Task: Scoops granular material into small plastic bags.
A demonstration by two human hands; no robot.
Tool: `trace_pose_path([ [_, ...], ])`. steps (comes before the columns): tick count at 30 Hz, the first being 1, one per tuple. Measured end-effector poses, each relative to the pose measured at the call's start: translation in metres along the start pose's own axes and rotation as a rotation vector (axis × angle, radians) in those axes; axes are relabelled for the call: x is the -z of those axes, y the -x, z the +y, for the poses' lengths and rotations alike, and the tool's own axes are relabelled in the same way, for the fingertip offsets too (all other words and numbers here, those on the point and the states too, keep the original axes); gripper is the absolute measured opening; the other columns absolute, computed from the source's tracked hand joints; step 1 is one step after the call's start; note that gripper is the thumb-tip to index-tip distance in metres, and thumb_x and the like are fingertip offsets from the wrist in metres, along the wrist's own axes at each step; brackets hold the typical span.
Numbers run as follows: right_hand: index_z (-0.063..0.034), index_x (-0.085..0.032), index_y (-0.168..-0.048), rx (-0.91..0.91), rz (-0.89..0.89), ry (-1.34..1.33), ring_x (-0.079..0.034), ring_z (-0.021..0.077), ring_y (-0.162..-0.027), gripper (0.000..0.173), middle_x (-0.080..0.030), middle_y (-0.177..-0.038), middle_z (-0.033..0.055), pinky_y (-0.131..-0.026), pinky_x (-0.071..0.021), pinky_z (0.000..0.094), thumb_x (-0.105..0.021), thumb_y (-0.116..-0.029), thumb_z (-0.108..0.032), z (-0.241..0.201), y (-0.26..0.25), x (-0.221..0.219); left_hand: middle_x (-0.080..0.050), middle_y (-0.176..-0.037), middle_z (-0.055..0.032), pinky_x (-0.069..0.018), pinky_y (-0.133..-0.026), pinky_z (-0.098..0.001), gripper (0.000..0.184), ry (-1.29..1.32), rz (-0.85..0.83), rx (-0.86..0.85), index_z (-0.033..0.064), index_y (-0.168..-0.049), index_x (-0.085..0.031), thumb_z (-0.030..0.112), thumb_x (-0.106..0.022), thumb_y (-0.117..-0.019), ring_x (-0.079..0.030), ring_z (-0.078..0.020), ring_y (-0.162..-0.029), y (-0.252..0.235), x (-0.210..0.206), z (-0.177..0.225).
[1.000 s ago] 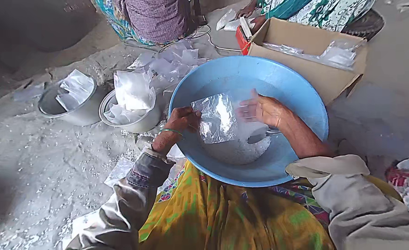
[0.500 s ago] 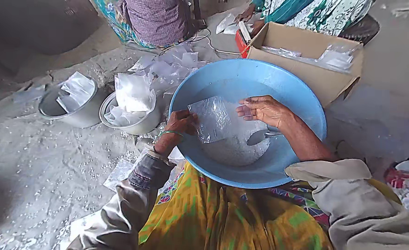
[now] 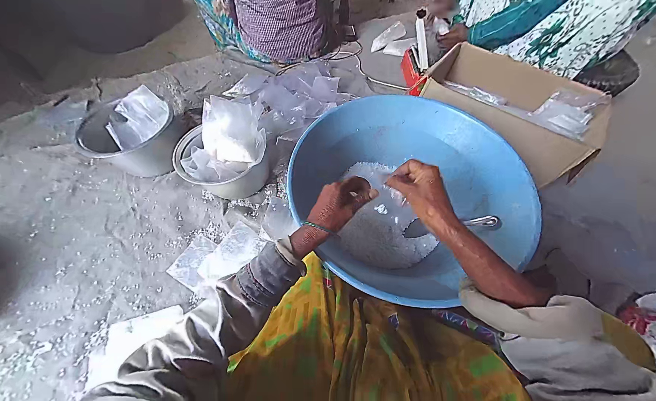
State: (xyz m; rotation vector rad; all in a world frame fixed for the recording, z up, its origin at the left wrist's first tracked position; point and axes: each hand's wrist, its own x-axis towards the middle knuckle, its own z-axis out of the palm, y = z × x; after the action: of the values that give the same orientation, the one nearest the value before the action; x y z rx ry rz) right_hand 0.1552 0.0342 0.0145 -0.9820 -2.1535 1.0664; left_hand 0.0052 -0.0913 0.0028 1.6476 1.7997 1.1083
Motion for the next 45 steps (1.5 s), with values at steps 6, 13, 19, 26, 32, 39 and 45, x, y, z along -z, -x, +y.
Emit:
trace_pose_path([
  [6,-0.0068,-0.06,-0.086,0.028,-0.127,-0.274,-0.047,-0.0018,-0.055,0.021,-0.052,-0.066,-0.0051,-0.054,-0.0393,0.015,-0.063,-0.1024,-0.02,0.003,0.013,-0.019,-0.072,-0.098,-0.0161,-0.0557,-0.068,-0.0352,0.033,0.053,0.021,-0.104,-0.0065,-0.116,-0.064,0.024,-0.066,-0.102,-0.066,-0.0181,-0.071,-0.007,-0.013,-0.021],
  [13,-0.0019,-0.067,-0.101,0.079,-0.234,-0.248,-0.056,-0.0021,-0.068,0.019,-0.065,-0.078,-0.0024,-0.063,-0.0444,0.0166,-0.059,-0.104,-0.019,-0.004,0.011,-0.014,-0.074,-0.095,-0.0183,-0.0543,-0.077,-0.0398,0.026,-0.04,0.055,-0.019,-0.0101,-0.107,-0.068,0.015,-0.065,-0.1008,-0.068,-0.0215,-0.076,-0.011,-0.006,-0.013],
  [19,0.0062,-0.066,-0.108,0.003,-0.125,-0.168,-0.068,0.0109,-0.074,0.023,-0.069,-0.09,0.0101,-0.068,-0.0577,0.0284,-0.057,-0.1055,-0.015,-0.002,0.003,-0.008,-0.074,-0.096,-0.0208,-0.0543,-0.086,-0.0471,0.024,-0.06,0.066,-0.044,-0.009,-0.105,-0.071,0.005,-0.052,-0.1043,-0.071,-0.0289,-0.089,-0.012,0.0,-0.014],
  [26,0.0037,-0.061,-0.109,-0.067,0.089,-0.242,-0.061,0.0044,-0.056,0.023,-0.065,-0.076,0.0027,-0.055,-0.0546,0.0213,-0.053,-0.1079,-0.018,-0.01,0.004,-0.008,-0.074,-0.096,-0.0198,-0.0557,-0.085,-0.0427,0.027,-0.054,0.133,-0.063,-0.0098,-0.109,-0.07,0.008,-0.05,-0.1064,-0.071,-0.0256,-0.086,-0.013,0.012,-0.011],
  [32,0.0047,-0.062,-0.104,0.128,0.141,0.044,-0.065,0.0161,-0.062,0.023,-0.065,-0.079,0.0118,-0.06,-0.0561,0.0332,-0.056,-0.1057,-0.018,-0.005,0.015,-0.023,-0.073,-0.103,-0.0187,-0.0532,-0.084,-0.0515,0.047,-0.082,0.036,0.086,-0.0069,-0.118,-0.067,0.037,-0.065,-0.1018,-0.069,-0.0296,-0.089,-0.01,0.005,-0.002],
  [39,0.002,-0.065,-0.099,0.197,0.144,0.138,-0.067,0.019,-0.065,0.022,-0.068,-0.079,0.011,-0.064,-0.056,0.0386,-0.057,-0.1033,-0.018,0.0,0.011,-0.023,-0.072,-0.104,-0.0246,-0.0543,-0.087,-0.0529,0.024,-0.133,0.164,0.059,-0.0096,-0.114,-0.068,0.008,-0.056,-0.1031,-0.071,-0.0361,-0.094,-0.009,0.008,-0.004],
  [45,0.0066,-0.066,-0.115,0.22,0.015,0.316,-0.072,0.0366,-0.089,0.046,-0.072,-0.096,0.0215,-0.081,-0.0545,0.0576,-0.044,-0.1104,-0.034,-0.011,0.005,0.005,-0.074,-0.103,-0.0254,-0.0522,-0.091,-0.0605,0.026,-0.304,0.277,0.112,-0.0067,-0.115,-0.072,0.008,-0.054,-0.1036,-0.072,-0.0417,-0.099,-0.011,0.016,-0.001],
])
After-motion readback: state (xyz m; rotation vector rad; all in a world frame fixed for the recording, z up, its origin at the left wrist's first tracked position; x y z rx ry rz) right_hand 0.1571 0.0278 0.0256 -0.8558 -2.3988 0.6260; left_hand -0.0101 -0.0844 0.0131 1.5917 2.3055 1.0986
